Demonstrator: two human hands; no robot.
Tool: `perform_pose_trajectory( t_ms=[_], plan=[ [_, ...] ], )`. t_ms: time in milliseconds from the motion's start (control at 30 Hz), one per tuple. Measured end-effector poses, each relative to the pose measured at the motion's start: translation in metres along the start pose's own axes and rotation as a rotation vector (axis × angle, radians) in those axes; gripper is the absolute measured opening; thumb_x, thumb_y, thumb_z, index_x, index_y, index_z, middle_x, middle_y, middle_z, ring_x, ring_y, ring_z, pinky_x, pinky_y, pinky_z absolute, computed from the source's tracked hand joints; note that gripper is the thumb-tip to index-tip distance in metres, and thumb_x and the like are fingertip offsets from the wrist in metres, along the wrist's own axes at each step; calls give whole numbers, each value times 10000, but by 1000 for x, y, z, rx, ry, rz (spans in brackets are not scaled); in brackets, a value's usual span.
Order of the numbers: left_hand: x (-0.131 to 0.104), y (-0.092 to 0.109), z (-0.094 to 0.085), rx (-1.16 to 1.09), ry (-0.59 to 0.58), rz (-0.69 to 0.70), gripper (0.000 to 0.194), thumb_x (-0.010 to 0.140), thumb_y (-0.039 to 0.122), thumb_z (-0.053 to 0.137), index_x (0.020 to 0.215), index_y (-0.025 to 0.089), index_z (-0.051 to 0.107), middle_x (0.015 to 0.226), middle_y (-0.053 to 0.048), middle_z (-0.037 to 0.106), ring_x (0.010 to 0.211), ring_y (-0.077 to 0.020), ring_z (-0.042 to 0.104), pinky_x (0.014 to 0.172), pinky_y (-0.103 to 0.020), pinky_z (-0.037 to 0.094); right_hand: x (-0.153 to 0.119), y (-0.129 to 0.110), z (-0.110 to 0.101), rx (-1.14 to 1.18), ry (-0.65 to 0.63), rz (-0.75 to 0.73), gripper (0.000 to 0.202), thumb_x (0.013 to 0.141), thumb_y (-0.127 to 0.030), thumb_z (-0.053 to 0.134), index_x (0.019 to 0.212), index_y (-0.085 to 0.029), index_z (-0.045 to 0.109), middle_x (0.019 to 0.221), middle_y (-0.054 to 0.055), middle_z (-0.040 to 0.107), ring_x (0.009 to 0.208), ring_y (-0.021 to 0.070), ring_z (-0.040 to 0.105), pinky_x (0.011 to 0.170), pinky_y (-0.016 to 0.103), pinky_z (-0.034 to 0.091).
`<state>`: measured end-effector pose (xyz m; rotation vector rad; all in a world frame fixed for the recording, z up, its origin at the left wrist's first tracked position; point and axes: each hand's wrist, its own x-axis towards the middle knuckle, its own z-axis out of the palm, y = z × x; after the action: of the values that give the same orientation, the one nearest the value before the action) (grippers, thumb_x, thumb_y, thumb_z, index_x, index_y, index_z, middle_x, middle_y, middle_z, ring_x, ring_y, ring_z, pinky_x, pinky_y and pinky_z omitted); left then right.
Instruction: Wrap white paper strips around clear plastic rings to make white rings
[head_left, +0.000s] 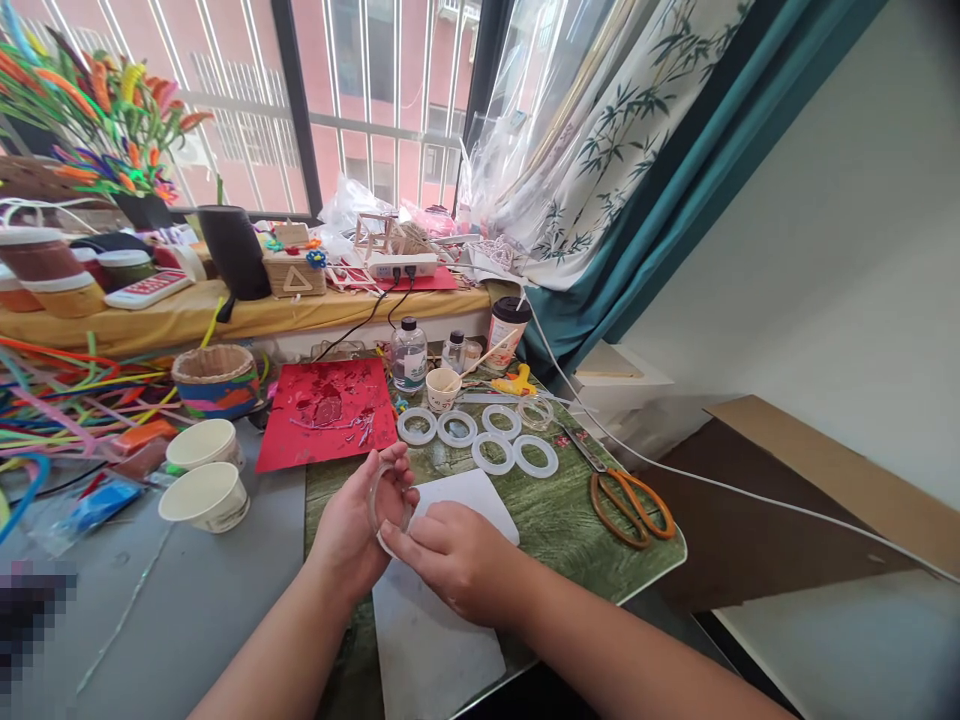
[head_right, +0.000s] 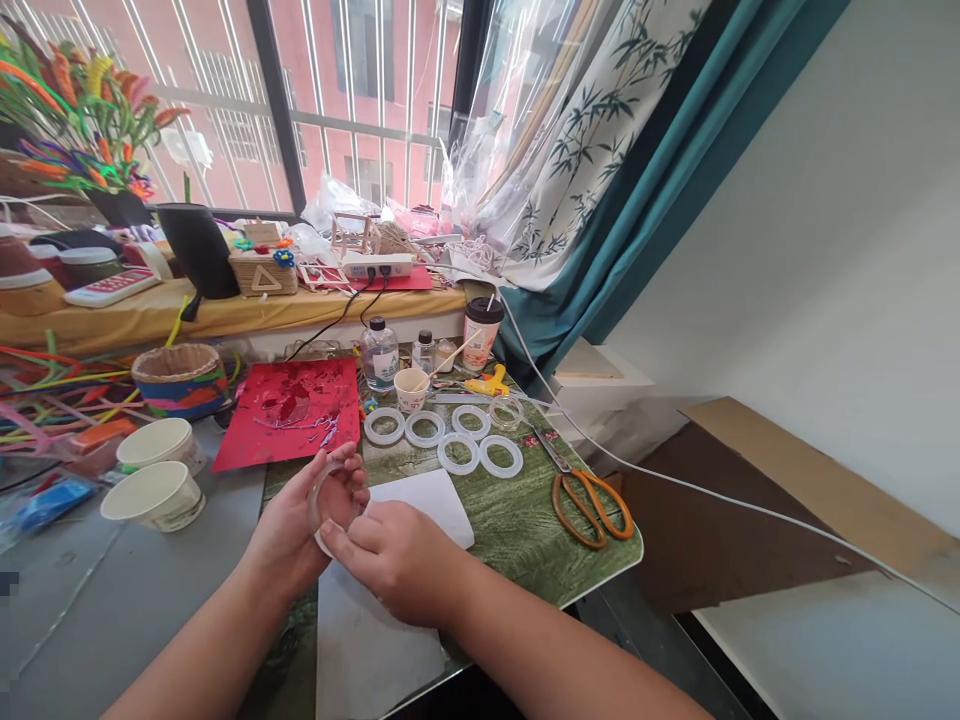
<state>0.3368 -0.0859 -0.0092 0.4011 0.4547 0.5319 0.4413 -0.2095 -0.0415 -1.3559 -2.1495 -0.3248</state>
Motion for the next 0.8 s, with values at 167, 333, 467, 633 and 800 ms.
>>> perform_pose_trajectory(
  t_ms=[167,333,467,633,800],
  plan=[
    [0,1,2,-19,67,-28,282,1006,262,472,958,119,710,894,-86,676,806,-175,686,671,-258,575,-5,-1,7,-35,26,33,459,1005,-125,448,1461,-83,481,814,61,604,717,214,514,631,354,422],
    [-7,-1,3,35,34,-8,427,971,502,502,1007,146,736,1162,-149,719,1065,-329,692,865,-476,598,-2,-5,19,-31,111,127,448,1029,-155,407,1469,-110,480,857,95,642,737,232,533,636,365,436],
    [-11,-2,2,183,-69,25,446,913,501,612,1184,165,723,1294,-154,688,1140,-318,664,895,-408,575,3,-3,15,47,164,163,500,1035,-151,408,1534,-173,400,896,90,655,776,239,564,661,368,476],
    [-9,-3,-3,267,-41,122,406,852,450,717,1147,172,740,1143,-120,731,1060,-265,685,849,-313,562,5,10,6,3,174,221,500,1030,-131,415,1522,-217,429,841,59,610,750,220,546,637,334,444],
    [-1,0,-1,59,81,207,219,877,358,687,910,147,737,838,-49,675,807,-168,665,825,-304,569,7,-3,21,58,109,250,464,1023,-128,376,1475,-121,481,785,62,580,690,223,500,592,334,423]
  ],
)
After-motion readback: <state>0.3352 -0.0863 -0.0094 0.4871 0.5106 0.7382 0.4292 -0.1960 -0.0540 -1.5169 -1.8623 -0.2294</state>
